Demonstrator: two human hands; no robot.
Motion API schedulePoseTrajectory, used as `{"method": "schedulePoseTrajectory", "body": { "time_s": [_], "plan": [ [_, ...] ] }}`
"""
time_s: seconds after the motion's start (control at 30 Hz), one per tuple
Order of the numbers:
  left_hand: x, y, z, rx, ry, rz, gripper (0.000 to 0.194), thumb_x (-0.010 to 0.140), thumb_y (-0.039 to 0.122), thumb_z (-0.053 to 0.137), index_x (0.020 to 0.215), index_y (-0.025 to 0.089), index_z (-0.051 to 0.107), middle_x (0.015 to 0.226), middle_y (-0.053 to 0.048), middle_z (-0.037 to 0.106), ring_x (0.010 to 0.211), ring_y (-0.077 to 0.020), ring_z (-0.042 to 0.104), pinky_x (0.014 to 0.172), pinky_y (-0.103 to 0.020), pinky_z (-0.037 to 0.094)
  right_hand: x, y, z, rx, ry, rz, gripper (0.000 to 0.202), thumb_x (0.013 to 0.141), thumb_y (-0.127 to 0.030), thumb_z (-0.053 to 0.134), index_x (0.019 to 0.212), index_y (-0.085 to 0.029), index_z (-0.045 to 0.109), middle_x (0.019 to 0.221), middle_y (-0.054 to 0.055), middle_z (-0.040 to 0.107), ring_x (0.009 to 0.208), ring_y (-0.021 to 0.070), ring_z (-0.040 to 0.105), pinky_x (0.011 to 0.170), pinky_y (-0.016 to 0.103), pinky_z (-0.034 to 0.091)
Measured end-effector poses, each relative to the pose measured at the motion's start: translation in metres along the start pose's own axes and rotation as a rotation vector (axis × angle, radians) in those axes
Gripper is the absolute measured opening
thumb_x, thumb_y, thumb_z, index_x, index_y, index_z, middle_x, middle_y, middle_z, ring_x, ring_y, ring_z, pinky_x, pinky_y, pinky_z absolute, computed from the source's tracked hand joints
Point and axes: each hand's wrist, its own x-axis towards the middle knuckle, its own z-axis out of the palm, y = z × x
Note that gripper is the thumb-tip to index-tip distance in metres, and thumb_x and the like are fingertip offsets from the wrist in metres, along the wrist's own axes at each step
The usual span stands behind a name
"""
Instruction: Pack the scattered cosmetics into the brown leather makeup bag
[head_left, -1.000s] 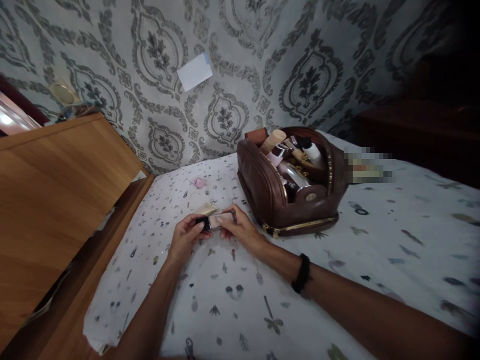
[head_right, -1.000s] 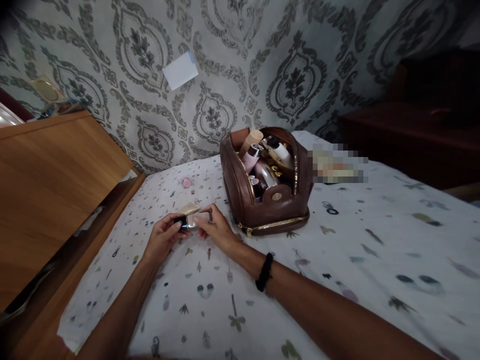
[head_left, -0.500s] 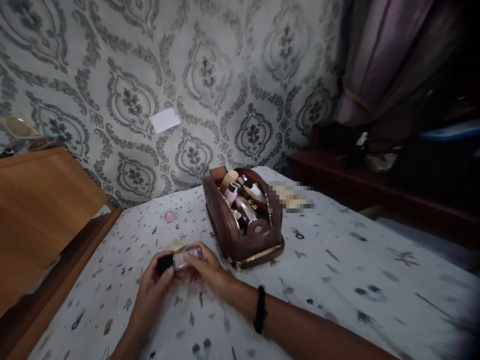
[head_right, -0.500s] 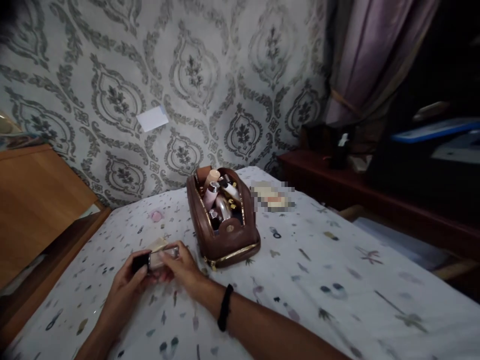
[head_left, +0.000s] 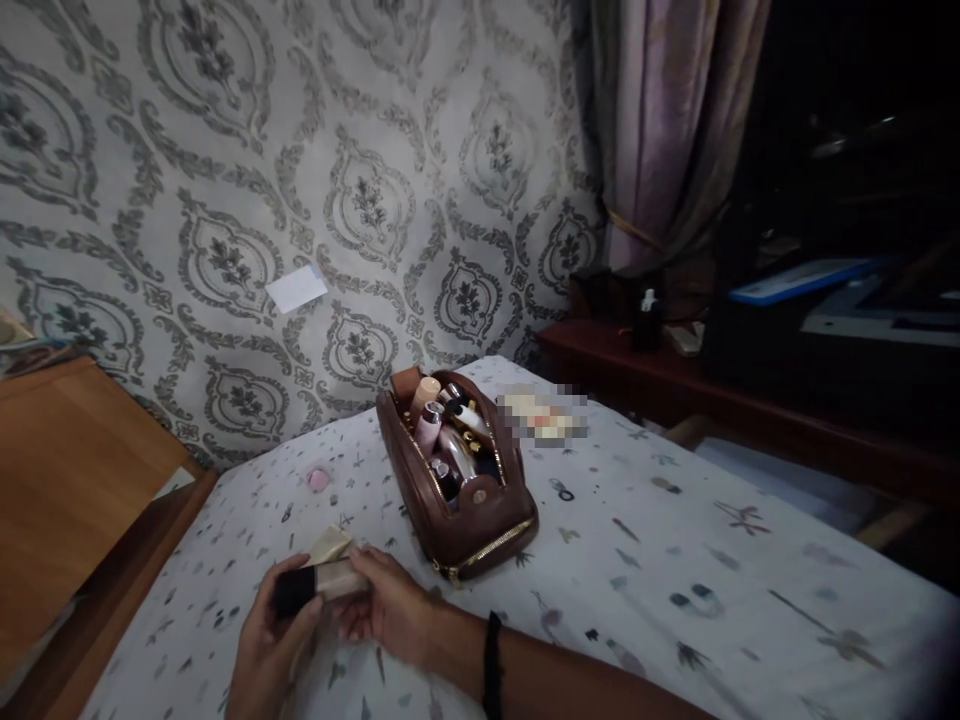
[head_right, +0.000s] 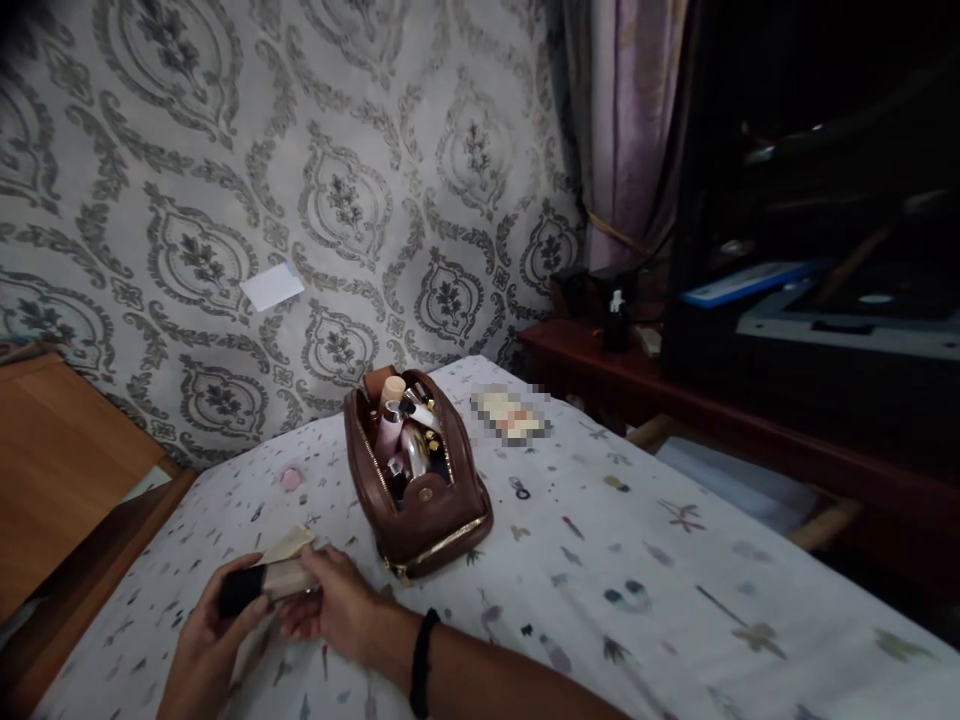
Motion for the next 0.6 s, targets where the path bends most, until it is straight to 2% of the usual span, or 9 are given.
{"method": "schedulePoseTrajectory", "body": {
  "time_s": [0.13, 0.3, 0.47, 0.6],
  "plan": [
    [0.003, 0.005, 0.004, -0.012, 0.076, 0.038, 0.066, 0.056, 0.052, 0.081, 0.111, 0.021, 0.06, 0.085, -0.001, 0.067, 0.076, -0.0183, 0.063, 0.068, -0.022, 0.05, 0.003, 0.0, 0.001, -0.077, -0.018, 0.119, 0.046, 0.089, -0.062, 0.04, 0.103, -0.019, 0.047, 0.049, -0.002, 0.061, 0.039, 0.0129, 0.056, 0.044, 0.021, 0.041],
    [0.012, 0.009, 0.007, 0.004, 0.044, -0.065, 0.076, 0.056, 0.058, 0.079, 0.117, 0.019, 0.056, 0.074, 0.0, 0.064, 0.065, -0.0163, 0.06, 0.063, -0.024, 0.05, 0.004, 0.003, -0.008, -0.059, -0.098, 0.1, 0.059, 0.076, -0.067, 0.056, 0.105, -0.017, 0.046, 0.052, -0.002, 0.062, 0.043, 0.0137, 0.058, 0.049, 0.024, 0.044],
    [0.025, 0.013, 0.008, 0.088, 0.074, -0.11, 0.083, 0.052, 0.063, 0.078, 0.118, 0.017, 0.056, 0.07, 0.0, 0.064, 0.065, -0.0196, 0.061, 0.062, -0.027, 0.051, -0.004, 0.002, -0.008, -0.061, -0.183, 0.083, 0.075, 0.056, -0.053, 0.075, 0.113, -0.014, 0.046, 0.053, -0.003, 0.062, 0.045, 0.0136, 0.057, 0.053, 0.026, 0.044],
    [0.033, 0.02, 0.009, 0.196, 0.08, -0.085, 0.083, 0.053, 0.064, 0.077, 0.119, 0.018, 0.056, 0.069, 0.0, 0.063, 0.062, -0.0188, 0.059, 0.061, -0.026, 0.049, -0.006, 0.0, 0.0, -0.057, -0.117, 0.099, 0.072, 0.048, -0.04, 0.08, 0.107, -0.013, 0.051, 0.05, -0.006, 0.058, 0.043, 0.0108, 0.053, 0.052, 0.025, 0.042]
  ]
}}
